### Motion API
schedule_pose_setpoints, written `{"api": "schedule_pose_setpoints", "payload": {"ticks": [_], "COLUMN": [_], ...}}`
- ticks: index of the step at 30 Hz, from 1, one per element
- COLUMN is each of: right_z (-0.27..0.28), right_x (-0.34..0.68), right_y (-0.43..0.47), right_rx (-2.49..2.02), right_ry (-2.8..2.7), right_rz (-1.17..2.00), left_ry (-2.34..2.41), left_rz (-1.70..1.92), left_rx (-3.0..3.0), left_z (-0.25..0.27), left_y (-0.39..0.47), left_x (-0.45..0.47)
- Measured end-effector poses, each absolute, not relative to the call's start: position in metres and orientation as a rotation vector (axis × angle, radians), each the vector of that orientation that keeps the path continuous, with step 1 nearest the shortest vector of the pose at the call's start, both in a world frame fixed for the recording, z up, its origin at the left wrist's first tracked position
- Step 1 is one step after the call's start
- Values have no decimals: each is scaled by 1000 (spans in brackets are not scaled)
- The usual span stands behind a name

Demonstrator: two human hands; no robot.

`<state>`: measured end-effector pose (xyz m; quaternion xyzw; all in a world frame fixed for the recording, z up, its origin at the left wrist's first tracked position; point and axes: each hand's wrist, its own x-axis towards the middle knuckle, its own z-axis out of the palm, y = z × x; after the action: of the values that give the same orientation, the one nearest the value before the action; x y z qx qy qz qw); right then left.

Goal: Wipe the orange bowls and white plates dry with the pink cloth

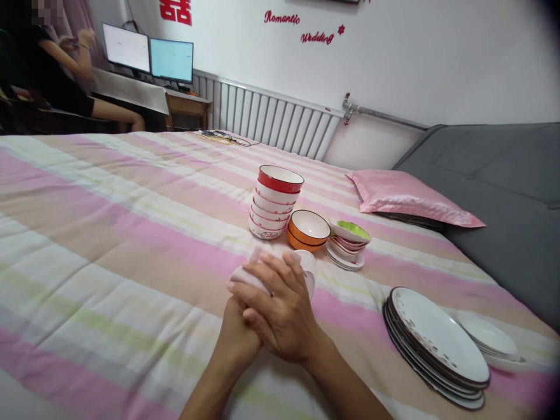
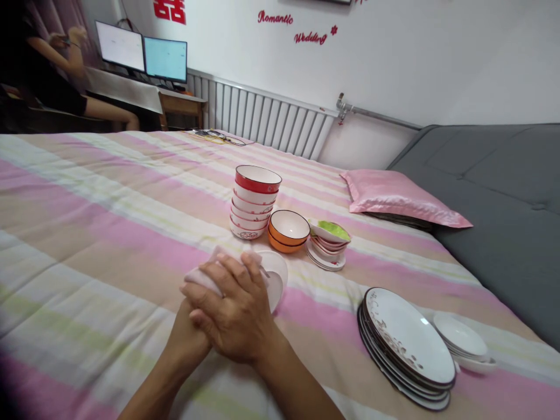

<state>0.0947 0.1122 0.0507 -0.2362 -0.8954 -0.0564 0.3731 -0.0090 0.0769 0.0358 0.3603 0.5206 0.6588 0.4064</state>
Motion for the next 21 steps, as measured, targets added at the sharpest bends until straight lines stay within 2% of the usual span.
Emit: {"api": "schedule_pose_setpoints", "payload": {"ticks": [4, 9, 21], "right_z": [49, 43, 23], "right_x": [99, 106, 115], "right_y": [122, 135, 162], "right_rx": [-683, -786, -1019], "right_ry": [-2181, -2107, -1943], "right_rz": [-153, -68, 524], "left_ry": [1304, 1295, 1357], "left_rz": [1498, 1496, 1649], "left_rx": [1181, 1149, 760], "left_z": [35, 32, 27], "left_y": [76, 78, 81], "left_x": [-10, -11, -12]}}
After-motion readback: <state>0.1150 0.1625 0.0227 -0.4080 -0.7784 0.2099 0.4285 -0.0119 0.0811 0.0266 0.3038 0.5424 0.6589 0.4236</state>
